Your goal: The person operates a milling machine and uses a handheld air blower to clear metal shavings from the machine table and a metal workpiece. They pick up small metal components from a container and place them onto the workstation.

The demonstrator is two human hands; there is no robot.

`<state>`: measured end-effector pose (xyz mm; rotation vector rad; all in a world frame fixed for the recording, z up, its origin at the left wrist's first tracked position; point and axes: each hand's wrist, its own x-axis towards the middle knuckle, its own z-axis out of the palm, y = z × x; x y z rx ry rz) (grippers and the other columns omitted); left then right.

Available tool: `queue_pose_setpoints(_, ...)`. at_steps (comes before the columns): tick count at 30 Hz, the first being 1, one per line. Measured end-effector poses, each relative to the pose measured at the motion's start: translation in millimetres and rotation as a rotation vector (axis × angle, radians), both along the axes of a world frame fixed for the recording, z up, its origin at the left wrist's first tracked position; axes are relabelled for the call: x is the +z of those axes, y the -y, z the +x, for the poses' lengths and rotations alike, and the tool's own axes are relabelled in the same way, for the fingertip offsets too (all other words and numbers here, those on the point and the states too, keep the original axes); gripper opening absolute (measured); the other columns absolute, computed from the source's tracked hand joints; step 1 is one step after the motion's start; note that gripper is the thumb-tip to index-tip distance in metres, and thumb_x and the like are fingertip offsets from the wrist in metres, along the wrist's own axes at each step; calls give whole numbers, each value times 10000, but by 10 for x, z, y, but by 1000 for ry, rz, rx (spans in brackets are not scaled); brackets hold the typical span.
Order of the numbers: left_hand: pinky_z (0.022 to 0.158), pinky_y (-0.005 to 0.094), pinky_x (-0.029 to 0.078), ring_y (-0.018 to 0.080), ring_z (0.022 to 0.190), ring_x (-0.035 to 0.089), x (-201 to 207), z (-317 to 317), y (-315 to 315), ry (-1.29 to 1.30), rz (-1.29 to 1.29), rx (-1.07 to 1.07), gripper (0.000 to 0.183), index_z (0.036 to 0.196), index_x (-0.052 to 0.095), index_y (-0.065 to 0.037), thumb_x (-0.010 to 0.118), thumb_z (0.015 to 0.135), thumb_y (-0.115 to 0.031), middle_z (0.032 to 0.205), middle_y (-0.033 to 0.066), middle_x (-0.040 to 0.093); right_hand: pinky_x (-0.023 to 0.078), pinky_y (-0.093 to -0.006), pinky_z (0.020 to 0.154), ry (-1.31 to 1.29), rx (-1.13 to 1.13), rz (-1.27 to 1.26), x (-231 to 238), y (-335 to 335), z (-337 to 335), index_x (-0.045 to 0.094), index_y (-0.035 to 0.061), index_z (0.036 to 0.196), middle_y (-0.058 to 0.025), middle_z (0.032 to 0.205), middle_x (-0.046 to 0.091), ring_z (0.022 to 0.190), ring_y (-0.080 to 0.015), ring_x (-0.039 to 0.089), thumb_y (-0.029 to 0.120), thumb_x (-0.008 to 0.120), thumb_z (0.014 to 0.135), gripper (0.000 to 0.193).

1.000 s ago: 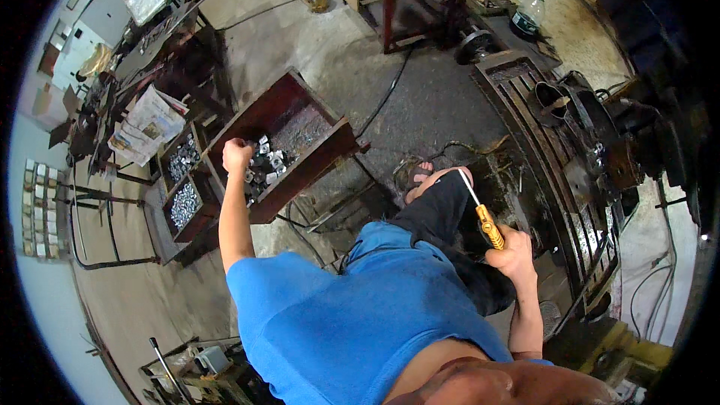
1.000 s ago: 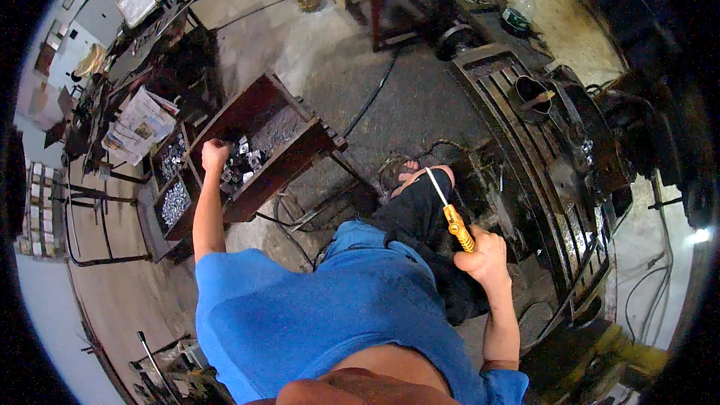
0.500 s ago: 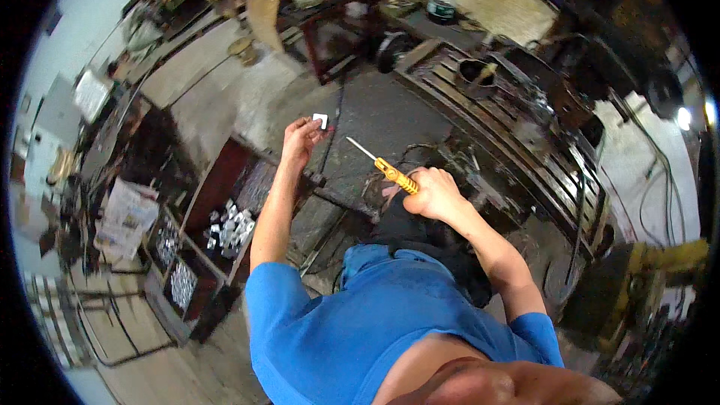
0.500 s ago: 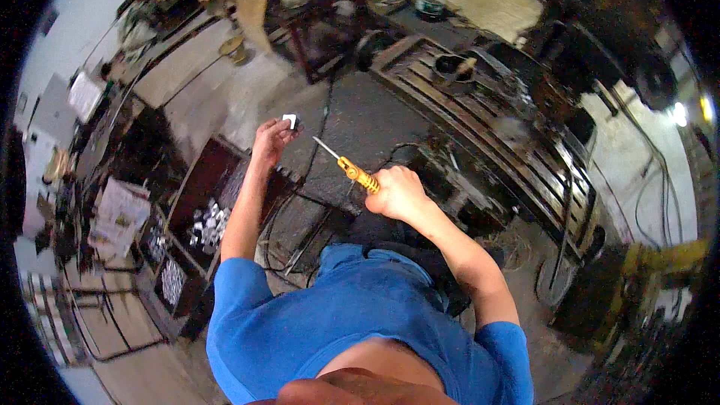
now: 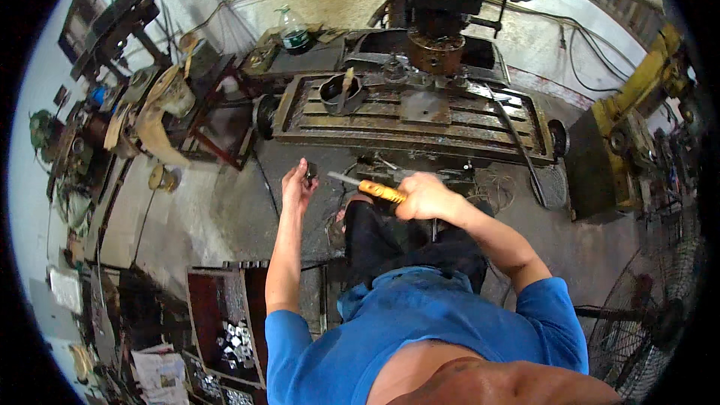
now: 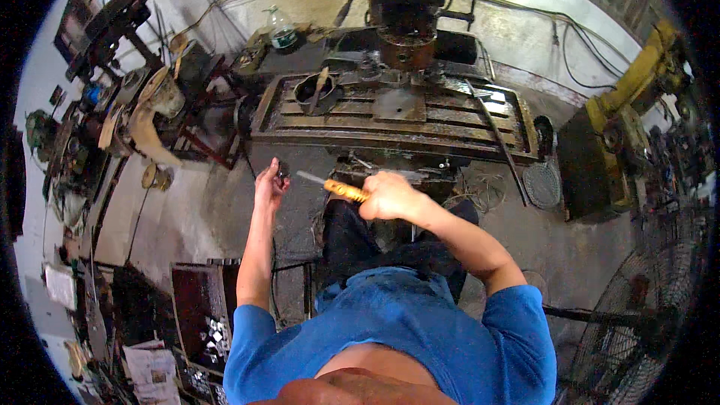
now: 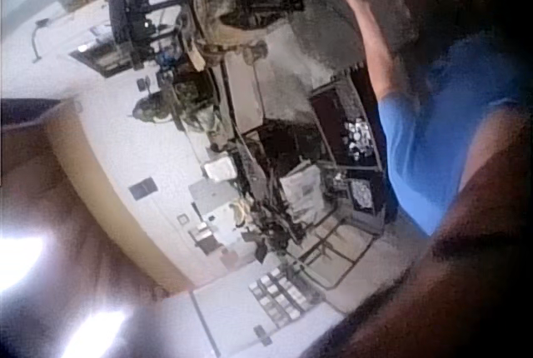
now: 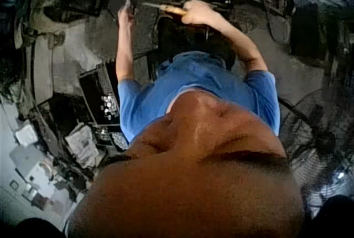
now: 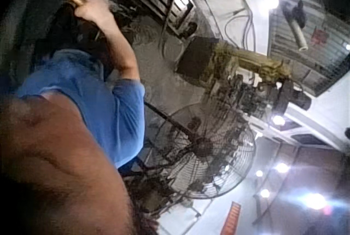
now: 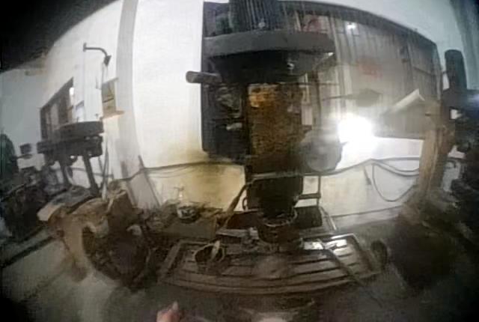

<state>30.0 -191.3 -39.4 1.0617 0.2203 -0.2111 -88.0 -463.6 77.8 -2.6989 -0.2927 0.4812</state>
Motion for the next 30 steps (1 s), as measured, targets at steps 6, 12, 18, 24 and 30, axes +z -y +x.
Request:
queue_pose_setpoints(6, 533, 306, 452, 196, 571, 586, 269, 425, 757, 110, -13, -281, 164, 828, 490, -27, 606, 821, -143, 681, 54, 538, 486, -412, 743, 190, -589, -111, -64, 1169, 315, 617, -31, 780, -234, 850, 613, 821, -372, 601, 290, 567, 573, 386)
queue_pose_setpoints(12, 493, 283, 458, 185, 534, 590, 549, 777, 1794, 297, 394, -491, 129, 802, 510, -9, 611, 764, -80, 627, 82, 561, 487, -393, 762, 152, -545, -43, -283, 1354, 498, 612, -21, 763, -242, 807, 612, 813, -367, 608, 266, 549, 596, 338)
queue_pose_setpoints(18, 625, 407, 477, 314, 724, 605, 560, 958, 2490, 946, 1367, -302, 270, 768, 571, -31, 665, 667, -262, 718, 164, 611, 344, -265, 472, 426, -454, 694, -178, 1899, 117, 604, -10, 752, -11, 525, 443, 499, -88, 421, 183, 556, 592, 254)
queue_pose_setpoints(24, 692, 431, 471, 326, 809, 593, 560, 1013, 2586, 1039, 1641, -473, 295, 922, 586, -77, 642, 690, -250, 855, 148, 624, 420, -294, 523, 320, -597, 637, -755, 2070, 10, 668, 15, 759, -134, 546, 557, 520, -155, 550, 180, 571, 583, 260)
queue_pose_setpoints(30, 738, 426, 462, 324, 848, 584, 580, 1033, 2584, 1063, 1581, -530, 255, 942, 589, -72, 602, 708, -173, 861, 149, 623, 475, -377, 638, 239, -882, 257, -1302, 2020, 20, 635, -40, 738, -242, 679, 588, 678, -360, 609, 190, 603, 579, 282)
